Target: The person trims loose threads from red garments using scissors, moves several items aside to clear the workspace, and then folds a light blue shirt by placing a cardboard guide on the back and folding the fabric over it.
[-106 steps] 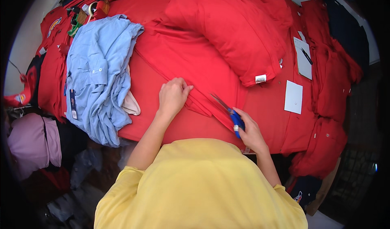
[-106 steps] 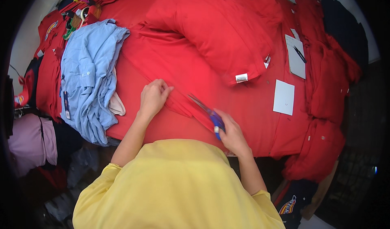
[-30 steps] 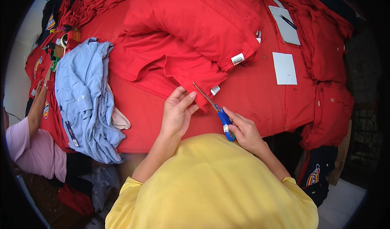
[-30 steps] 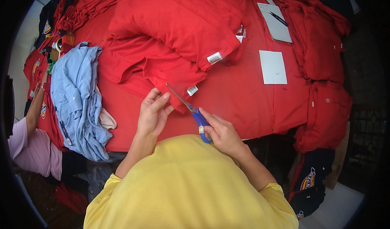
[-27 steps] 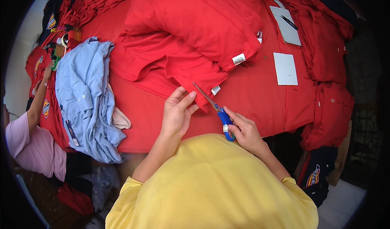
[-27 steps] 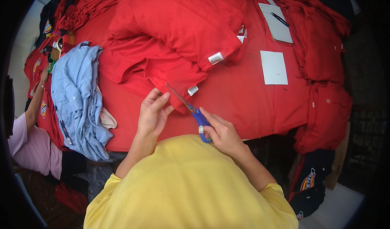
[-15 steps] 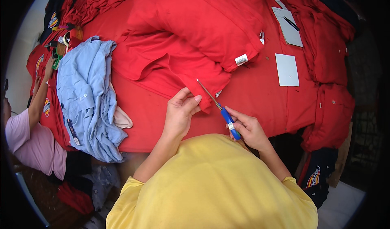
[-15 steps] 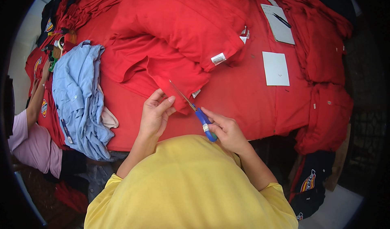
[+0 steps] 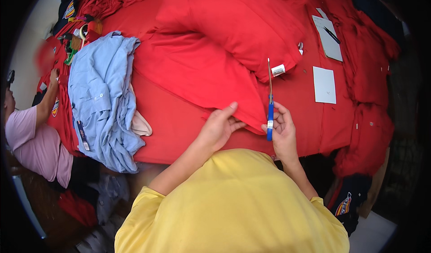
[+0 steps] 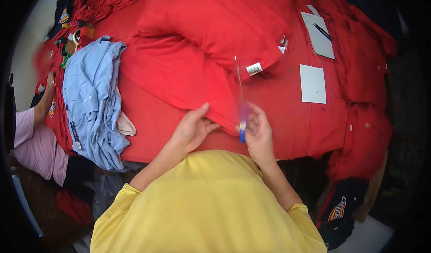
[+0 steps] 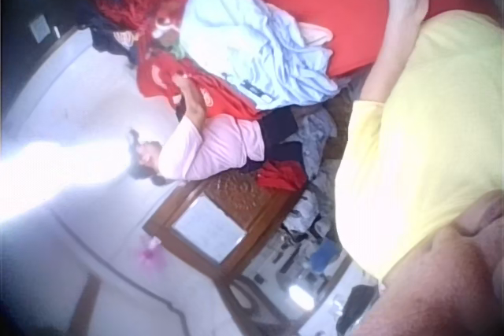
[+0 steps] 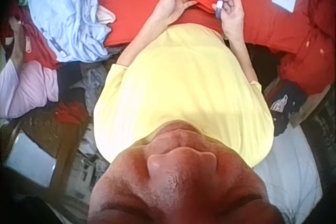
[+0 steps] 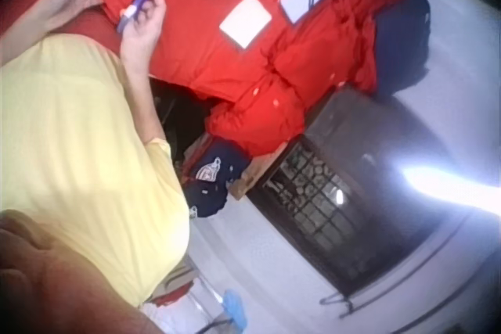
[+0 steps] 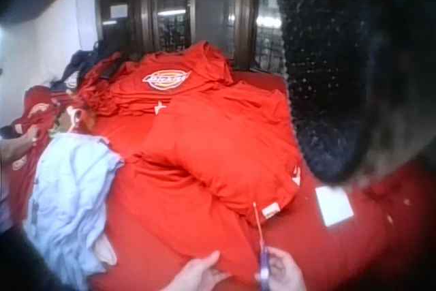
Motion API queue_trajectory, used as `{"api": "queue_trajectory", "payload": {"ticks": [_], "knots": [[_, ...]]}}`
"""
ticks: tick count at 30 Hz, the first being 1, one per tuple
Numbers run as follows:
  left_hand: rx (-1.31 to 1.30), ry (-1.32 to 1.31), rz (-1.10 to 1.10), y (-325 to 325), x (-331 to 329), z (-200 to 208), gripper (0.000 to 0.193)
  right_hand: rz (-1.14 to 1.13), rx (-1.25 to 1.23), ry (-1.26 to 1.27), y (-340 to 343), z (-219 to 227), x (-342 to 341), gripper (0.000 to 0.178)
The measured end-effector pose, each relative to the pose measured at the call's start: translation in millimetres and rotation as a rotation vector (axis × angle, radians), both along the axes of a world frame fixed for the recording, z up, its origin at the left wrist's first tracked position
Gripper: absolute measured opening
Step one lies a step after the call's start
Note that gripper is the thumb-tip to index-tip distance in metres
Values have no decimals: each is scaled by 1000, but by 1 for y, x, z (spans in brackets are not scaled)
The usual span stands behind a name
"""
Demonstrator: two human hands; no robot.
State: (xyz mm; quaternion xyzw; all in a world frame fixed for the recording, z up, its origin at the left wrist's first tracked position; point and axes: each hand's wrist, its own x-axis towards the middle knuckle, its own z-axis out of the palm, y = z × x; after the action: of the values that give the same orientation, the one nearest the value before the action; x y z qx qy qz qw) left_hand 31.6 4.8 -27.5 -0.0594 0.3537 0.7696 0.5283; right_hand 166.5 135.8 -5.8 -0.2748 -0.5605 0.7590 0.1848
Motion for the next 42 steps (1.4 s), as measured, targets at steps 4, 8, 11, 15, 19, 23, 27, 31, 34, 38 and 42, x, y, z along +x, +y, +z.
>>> {"api": "queue_trajectory", "payload": {"ticks": [4,8,11,15,19,23,27,31,34,38,42], "knots": [[124,-161,239,-6,-25,-1,44,41,43,-28,12,-5,9,56],[148,-178,384,-18,-54,-2,38,19,7,-36,18,-13,14,57],[162,-179,478,-31,-78,-7,37,17,16,-58,21,-17,16,57],[198,-122,570,-47,-117,-12,37,46,88,-87,32,-24,24,57],[148,-32,656,-64,-160,-19,38,59,139,-126,41,-25,27,59],[154,47,713,-94,-207,-36,35,134,196,-169,53,-28,31,57],[221,72,713,-104,-236,-40,29,128,223,-195,67,-22,37,56],[201,35,793,-103,-240,-43,36,128,243,-203,89,-32,44,56],[174,71,798,-95,-230,-35,39,156,265,-196,95,-34,43,56],[110,170,710,-98,-219,-22,38,99,281,-232,100,-31,45,58],[73,378,628,-100,-203,-7,32,117,327,-218,102,-31,44,56]]}}
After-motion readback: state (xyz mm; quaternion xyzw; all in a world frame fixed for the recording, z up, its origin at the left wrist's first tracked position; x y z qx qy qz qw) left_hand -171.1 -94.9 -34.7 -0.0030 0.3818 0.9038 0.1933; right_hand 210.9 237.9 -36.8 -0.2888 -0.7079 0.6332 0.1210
